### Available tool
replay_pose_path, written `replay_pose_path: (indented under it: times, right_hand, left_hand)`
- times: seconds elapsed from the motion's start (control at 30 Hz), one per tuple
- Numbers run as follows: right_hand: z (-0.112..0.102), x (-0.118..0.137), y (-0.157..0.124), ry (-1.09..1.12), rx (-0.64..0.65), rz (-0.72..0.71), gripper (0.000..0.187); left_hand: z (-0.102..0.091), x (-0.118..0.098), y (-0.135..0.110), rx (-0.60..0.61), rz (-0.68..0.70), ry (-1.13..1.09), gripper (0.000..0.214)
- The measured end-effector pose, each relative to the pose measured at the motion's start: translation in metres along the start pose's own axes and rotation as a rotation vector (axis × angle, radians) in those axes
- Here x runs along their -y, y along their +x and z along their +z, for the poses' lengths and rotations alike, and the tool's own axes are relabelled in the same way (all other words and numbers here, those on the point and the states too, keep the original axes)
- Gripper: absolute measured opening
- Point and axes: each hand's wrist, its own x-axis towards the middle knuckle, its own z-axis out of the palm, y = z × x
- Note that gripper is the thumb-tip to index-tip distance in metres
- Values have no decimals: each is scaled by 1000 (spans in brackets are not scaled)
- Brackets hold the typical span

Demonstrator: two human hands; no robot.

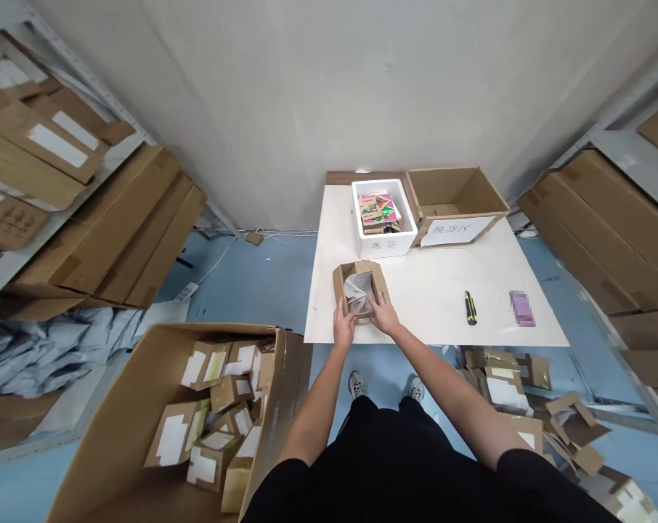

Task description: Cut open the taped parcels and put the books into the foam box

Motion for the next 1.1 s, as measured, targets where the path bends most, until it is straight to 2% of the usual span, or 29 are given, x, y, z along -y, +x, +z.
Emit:
replay_pose_path:
  times: [0.13,0.2,0.27,0.37,0.47,0.57,0.7,0.8,0.9,0.97,1.03,1.1]
  right_hand:
    - [-36,-32,-43,87,-210,-36,40]
    - [-60,-52,-68,132,-315,-18,24]
    - [-87,-77,-98,148,-418,36,17]
    - [-129,-123,-154,142,-566,161,14]
    - [-169,-176,-224,149,-686,297,14]
    - [-199,-228,-303,145,-796,460,14]
    - [-219,-282,-409,105,-944,700,13]
    - [-226,-309,-478,97,-1043,838,16]
    - [-232,-331,-532,97,-1066,956,22]
    - [-236,-345,-561,100,-1035,1079,39]
    - [-239,-358,-586,117,-987,1242,65]
    - [-239,-369,-603,113,-934,1380,80]
  left_hand:
    - [34,-39,-6,42,122,6,22]
    - [59,-64,-6,75,190,-6,23]
    - [93,-93,-6,133,251,7,21]
    - [160,-142,-10,245,334,58,21]
    - [243,-192,-25,388,413,94,23]
    - [331,-238,-53,558,501,90,22]
    - [439,-287,-105,795,608,75,27]
    - [507,-316,-146,961,672,56,32]
    - [562,-340,-182,1093,725,53,37]
    - [589,-355,-201,1144,753,74,44]
    - [605,-367,-213,1162,804,97,56]
    - [612,-376,-219,1147,889,145,65]
